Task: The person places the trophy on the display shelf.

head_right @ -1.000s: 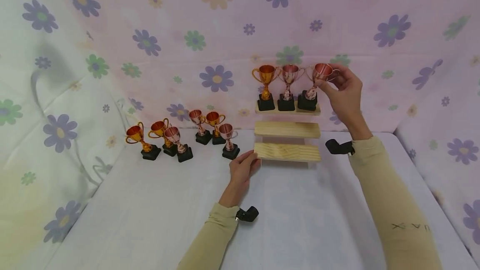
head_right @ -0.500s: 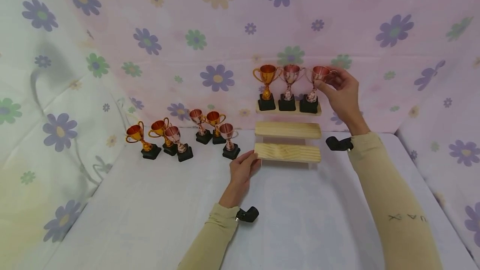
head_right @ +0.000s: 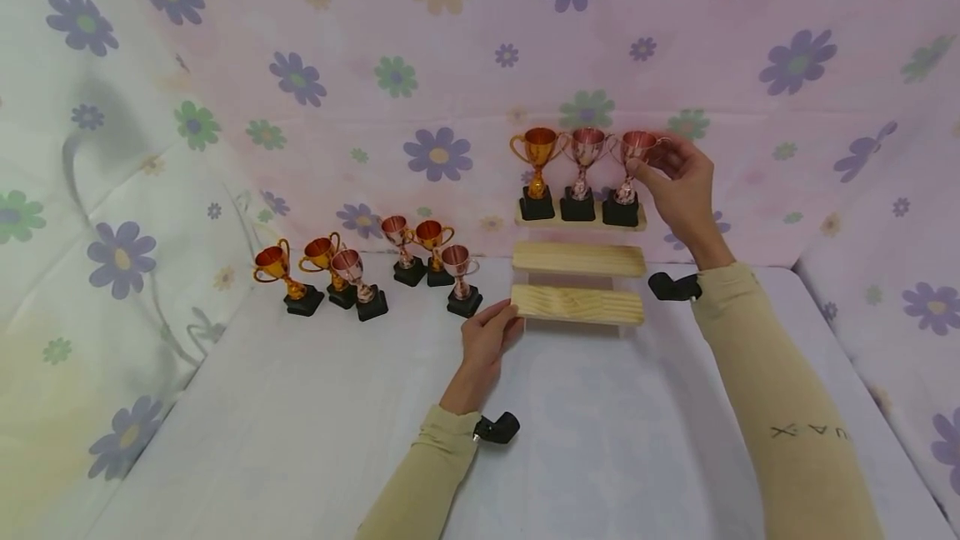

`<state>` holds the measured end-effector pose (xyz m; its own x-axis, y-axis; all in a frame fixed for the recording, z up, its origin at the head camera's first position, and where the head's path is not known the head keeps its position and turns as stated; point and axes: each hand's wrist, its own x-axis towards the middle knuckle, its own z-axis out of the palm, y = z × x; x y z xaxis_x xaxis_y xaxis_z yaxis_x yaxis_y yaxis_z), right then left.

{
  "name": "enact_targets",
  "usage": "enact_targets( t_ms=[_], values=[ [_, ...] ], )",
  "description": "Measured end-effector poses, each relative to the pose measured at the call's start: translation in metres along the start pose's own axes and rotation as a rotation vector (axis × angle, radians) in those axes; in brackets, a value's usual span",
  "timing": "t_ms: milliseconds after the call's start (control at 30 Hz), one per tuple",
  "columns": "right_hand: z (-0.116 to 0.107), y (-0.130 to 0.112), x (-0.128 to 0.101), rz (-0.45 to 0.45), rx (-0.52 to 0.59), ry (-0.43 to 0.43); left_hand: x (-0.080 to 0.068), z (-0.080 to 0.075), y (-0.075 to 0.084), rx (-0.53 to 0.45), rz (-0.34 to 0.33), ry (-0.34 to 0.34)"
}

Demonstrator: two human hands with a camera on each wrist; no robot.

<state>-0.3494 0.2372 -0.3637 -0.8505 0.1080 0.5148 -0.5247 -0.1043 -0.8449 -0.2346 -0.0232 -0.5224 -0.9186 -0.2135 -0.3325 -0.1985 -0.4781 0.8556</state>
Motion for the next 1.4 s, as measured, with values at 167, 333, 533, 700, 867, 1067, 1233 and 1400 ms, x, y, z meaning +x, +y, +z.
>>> enact_targets(
  t_ms=[167, 333, 533, 700, 867, 1067, 1233, 1400],
  values=[
    [-0.001, -0.004, -0.001, -0.015, -0.023, 0.023, -0.002, 0.003, 0.001, 0.001, -0.001, -0.006],
    [-0.002, -0.006, -0.002, -0.018, -0.025, 0.052, -0.004, 0.005, 0.002, 0.005, 0.001, -0.012],
    [-0.003, -0.006, -0.006, -0.006, -0.023, 0.082, -0.006, 0.006, 0.006, 0.018, -0.009, -0.028],
    [0.0, -0.009, -0.022, 0.047, 0.152, 0.175, -0.004, 0.0, 0.009, 0.033, -0.029, -0.036],
    [0.006, -0.019, -0.053, 0.095, 0.248, 0.282, -0.003, -0.012, 0.015, 0.062, -0.06, -0.06],
    [0.001, -0.014, -0.096, 0.175, 0.104, 0.304, -0.002, -0.037, 0.029, 0.215, -0.04, -0.188],
    [-0.012, 0.005, -0.13, 0.344, -0.116, 0.227, -0.006, -0.073, 0.051, 0.404, -0.006, -0.394],
    [-0.021, 0.021, -0.159, 0.475, -0.36, 0.115, -0.017, -0.122, 0.085, 0.663, 0.032, -0.575]
  ],
)
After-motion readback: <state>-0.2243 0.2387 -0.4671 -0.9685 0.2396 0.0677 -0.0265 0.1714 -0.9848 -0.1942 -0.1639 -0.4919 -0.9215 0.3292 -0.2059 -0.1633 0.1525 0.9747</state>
